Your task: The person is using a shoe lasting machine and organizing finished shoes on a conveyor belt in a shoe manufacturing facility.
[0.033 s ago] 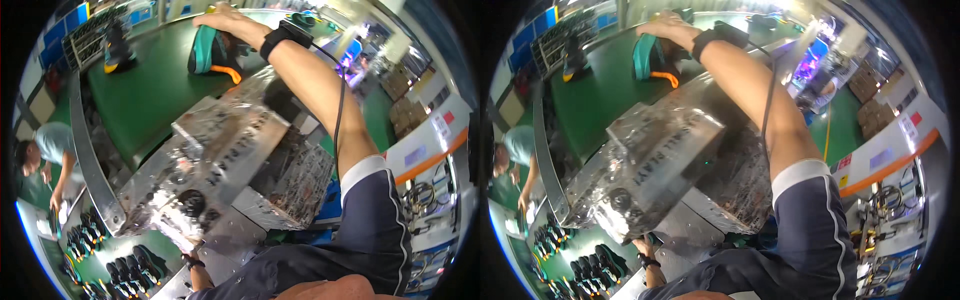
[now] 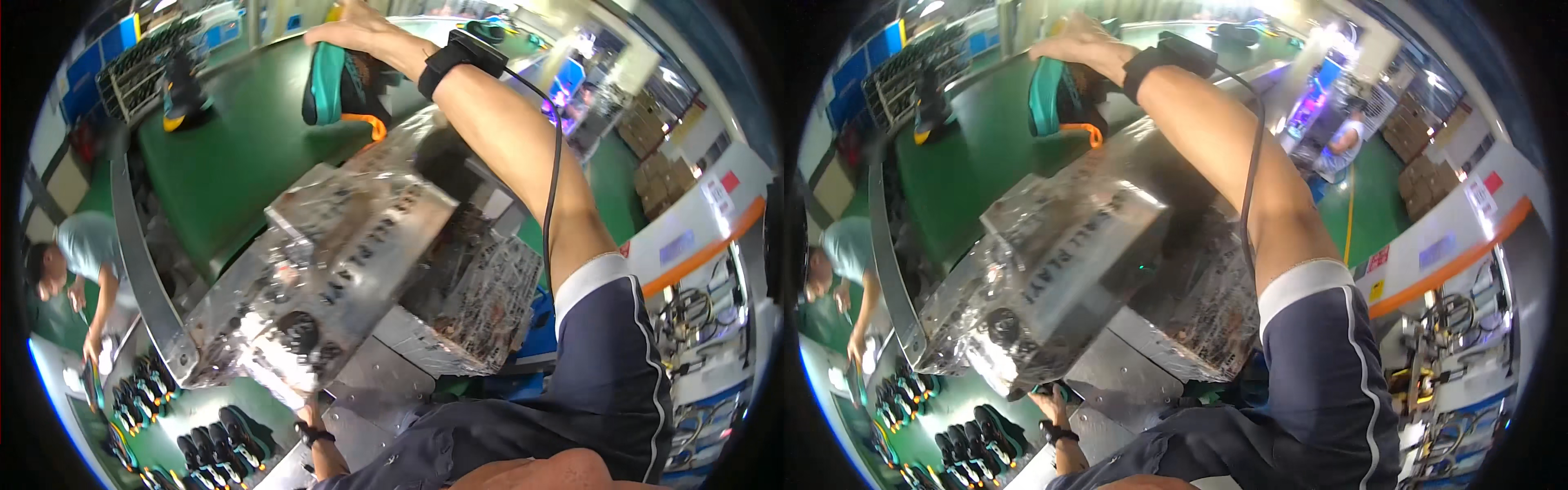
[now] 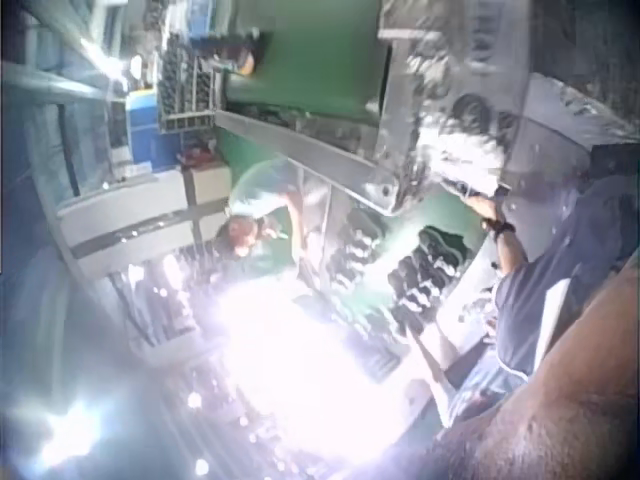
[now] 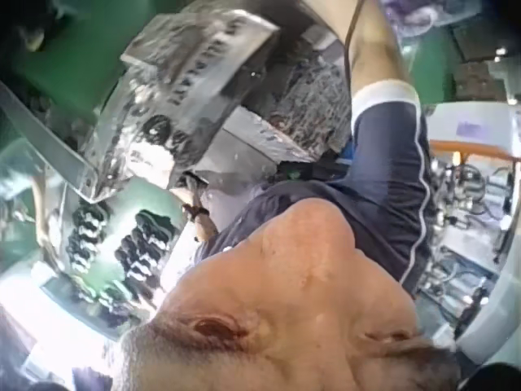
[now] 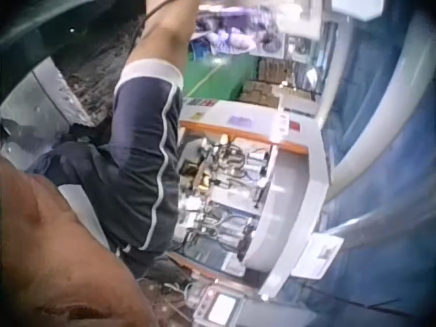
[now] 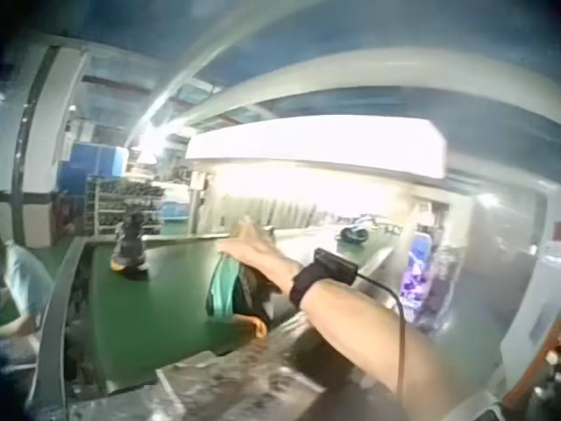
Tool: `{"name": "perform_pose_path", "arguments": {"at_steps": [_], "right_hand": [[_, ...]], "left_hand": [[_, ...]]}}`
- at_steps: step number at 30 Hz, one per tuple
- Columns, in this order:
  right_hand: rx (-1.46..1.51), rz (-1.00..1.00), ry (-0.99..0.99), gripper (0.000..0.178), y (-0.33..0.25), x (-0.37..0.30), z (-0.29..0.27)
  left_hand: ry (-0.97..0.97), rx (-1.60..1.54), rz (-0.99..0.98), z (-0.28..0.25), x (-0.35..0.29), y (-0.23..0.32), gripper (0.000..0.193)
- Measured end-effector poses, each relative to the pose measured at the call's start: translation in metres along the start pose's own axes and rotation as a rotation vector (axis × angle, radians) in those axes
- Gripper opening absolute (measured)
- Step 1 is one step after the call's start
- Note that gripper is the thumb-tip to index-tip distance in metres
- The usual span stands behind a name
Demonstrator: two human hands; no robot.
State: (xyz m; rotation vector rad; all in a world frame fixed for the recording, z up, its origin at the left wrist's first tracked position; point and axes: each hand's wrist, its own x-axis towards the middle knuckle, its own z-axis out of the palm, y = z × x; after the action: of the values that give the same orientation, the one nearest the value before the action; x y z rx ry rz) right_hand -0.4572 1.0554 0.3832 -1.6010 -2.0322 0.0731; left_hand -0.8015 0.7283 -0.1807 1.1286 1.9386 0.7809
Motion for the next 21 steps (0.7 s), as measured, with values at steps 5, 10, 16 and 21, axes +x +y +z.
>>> {"name": "perform_pose_path", "arguments": {"at_steps": [5, 10, 16, 21], "right_hand": [[0.069, -0.472, 0.36, 0.096, -0.018, -0.097, -0.103], [-0.326, -0.579, 0.64, 0.086, -0.029, -0.269, -0.147], [-0.369, -0.165, 0.554, 0.118, -0.03, -0.478, -0.156], [-0.522, 0.382, 0.546, 0.098, -0.043, -0.61, -0.176]], "left_hand": [[0.103, 0.129, 0.398, 0.008, -0.051, 0.033, 0.073], [-1.262, -0.711, 0.123, 0.024, -0.191, 0.226, 0.059], [-1.598, -1.036, 0.607, 0.069, -0.308, 0.371, 0.091], [-1.528, -0.709, 0.773, 0.132, -0.405, 0.372, 0.058]]}}
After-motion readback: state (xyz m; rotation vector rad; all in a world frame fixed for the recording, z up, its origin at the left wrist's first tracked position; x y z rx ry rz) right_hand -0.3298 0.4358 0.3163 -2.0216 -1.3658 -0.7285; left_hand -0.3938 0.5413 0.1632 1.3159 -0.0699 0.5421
